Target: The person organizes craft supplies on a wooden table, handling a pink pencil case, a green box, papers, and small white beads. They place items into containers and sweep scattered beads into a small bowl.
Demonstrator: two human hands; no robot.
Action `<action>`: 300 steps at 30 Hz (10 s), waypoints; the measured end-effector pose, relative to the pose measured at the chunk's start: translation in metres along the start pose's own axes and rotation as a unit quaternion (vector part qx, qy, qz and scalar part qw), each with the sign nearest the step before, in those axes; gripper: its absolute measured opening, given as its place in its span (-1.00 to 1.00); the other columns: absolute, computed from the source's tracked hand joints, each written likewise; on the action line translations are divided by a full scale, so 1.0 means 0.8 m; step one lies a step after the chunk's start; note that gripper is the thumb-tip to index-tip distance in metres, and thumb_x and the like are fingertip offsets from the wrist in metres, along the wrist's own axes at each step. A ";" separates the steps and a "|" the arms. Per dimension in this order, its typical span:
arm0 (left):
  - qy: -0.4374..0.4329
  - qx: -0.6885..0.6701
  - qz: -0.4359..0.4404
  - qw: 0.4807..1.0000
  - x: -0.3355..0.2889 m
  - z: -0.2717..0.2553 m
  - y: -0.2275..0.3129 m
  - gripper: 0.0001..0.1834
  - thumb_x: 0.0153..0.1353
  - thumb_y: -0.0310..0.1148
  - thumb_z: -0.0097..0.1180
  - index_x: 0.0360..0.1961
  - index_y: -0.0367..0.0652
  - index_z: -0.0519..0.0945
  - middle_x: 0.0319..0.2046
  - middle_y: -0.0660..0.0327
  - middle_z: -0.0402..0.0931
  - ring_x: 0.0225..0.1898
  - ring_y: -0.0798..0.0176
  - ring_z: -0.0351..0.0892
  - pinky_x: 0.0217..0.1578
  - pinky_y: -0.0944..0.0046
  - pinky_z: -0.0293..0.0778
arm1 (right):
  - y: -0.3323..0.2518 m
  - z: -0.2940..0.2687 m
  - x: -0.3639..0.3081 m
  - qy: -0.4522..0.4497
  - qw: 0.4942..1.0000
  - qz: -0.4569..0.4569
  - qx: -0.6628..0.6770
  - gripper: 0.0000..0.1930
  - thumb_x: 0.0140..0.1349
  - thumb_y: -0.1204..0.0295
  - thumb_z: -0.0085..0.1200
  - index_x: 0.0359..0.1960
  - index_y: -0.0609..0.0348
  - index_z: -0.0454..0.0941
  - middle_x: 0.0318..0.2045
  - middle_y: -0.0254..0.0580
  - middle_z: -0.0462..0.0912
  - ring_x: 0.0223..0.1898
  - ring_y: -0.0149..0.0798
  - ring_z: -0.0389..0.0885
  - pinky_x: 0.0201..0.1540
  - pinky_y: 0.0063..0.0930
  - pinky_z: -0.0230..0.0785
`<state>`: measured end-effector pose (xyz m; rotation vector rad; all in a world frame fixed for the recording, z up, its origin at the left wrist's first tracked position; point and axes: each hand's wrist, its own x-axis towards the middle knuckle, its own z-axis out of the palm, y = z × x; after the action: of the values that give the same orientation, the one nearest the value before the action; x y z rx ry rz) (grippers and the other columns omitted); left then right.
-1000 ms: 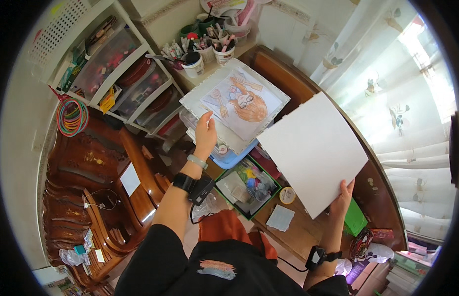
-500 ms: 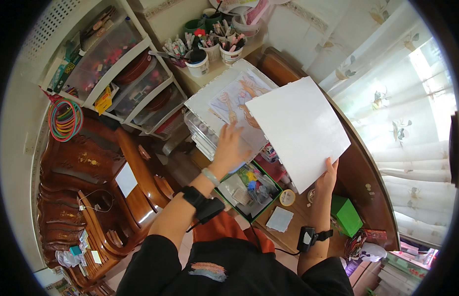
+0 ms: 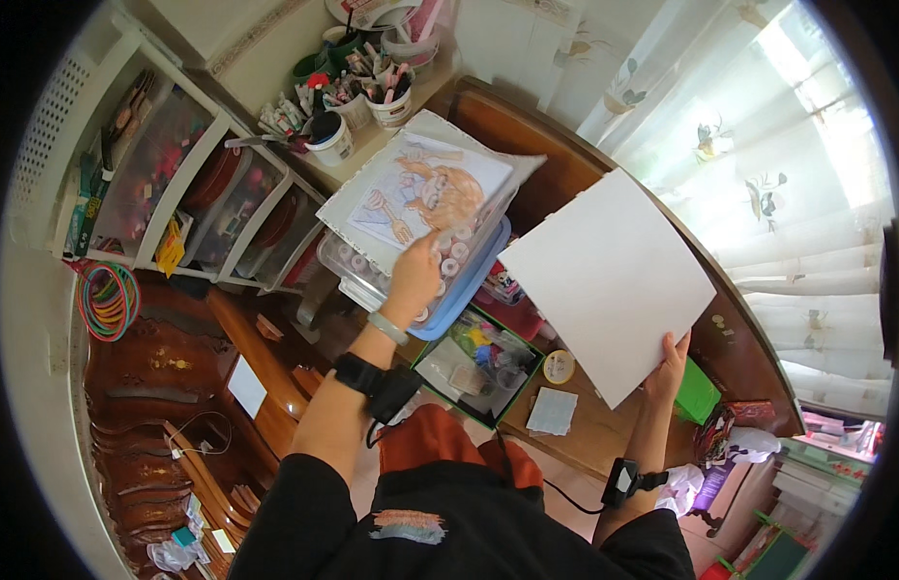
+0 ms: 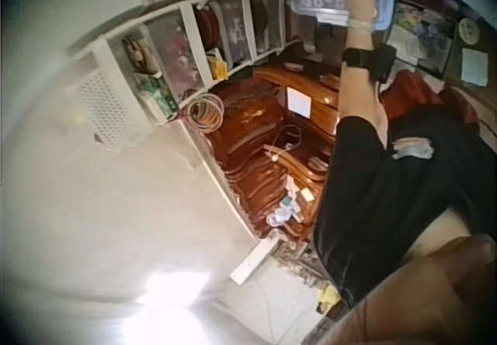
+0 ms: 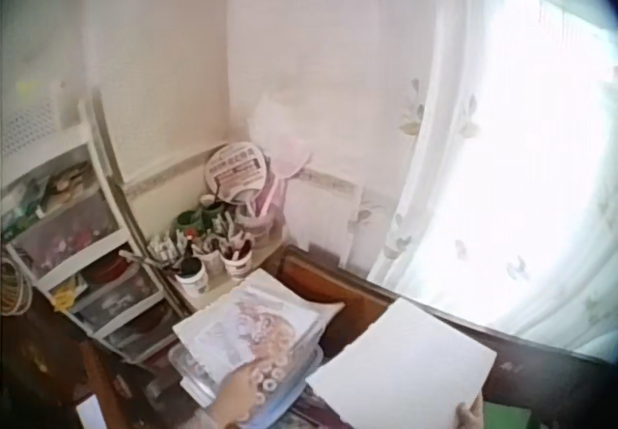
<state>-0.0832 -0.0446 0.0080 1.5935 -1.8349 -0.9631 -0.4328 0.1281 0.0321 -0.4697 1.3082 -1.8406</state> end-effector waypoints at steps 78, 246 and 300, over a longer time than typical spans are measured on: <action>-0.125 -0.049 0.055 0.989 -0.218 0.294 0.000 -0.76 0.04 -0.56 -0.01 -0.20 -0.27 0.44 -0.25 0.11 0.44 -0.25 0.22 0.44 -0.23 0.35 0.37 | 0.325 -0.358 -0.136 0.194 0.768 0.269 -0.548 -0.51 -0.02 0.20 0.08 -0.17 0.39 0.39 -0.32 0.13 0.50 -0.24 0.03 0.47 -0.16 -0.27 0.30; 0.193 -0.165 -0.320 0.913 -0.343 0.226 -0.296 -0.43 0.00 -0.59 0.07 0.06 -0.27 0.16 -0.03 0.09 0.24 0.00 0.20 0.21 0.01 0.21 0.17 | 0.403 -0.138 -0.211 -0.280 0.723 0.455 -0.438 -0.30 -0.06 -0.01 0.13 -0.09 0.41 0.33 -0.50 -0.14 0.55 -0.46 -0.33 0.50 -0.42 -0.51 0.35; -0.198 -0.161 -0.194 0.947 -0.330 0.553 0.096 -0.74 0.23 -0.31 -0.14 -0.37 -0.33 0.47 -0.50 0.20 0.49 -0.44 0.40 0.47 -0.33 0.42 0.41 | -0.103 -0.737 -0.139 -0.085 0.551 0.087 -0.826 0.09 -0.59 0.39 0.35 0.19 -0.14 0.04 0.14 0.16 -0.03 0.20 0.23 -0.13 0.19 0.08 -0.17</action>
<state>-0.4267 0.2969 -0.1845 1.6670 -1.5091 -1.7742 -0.8067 0.5830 -0.1084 -1.2856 2.4611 0.2185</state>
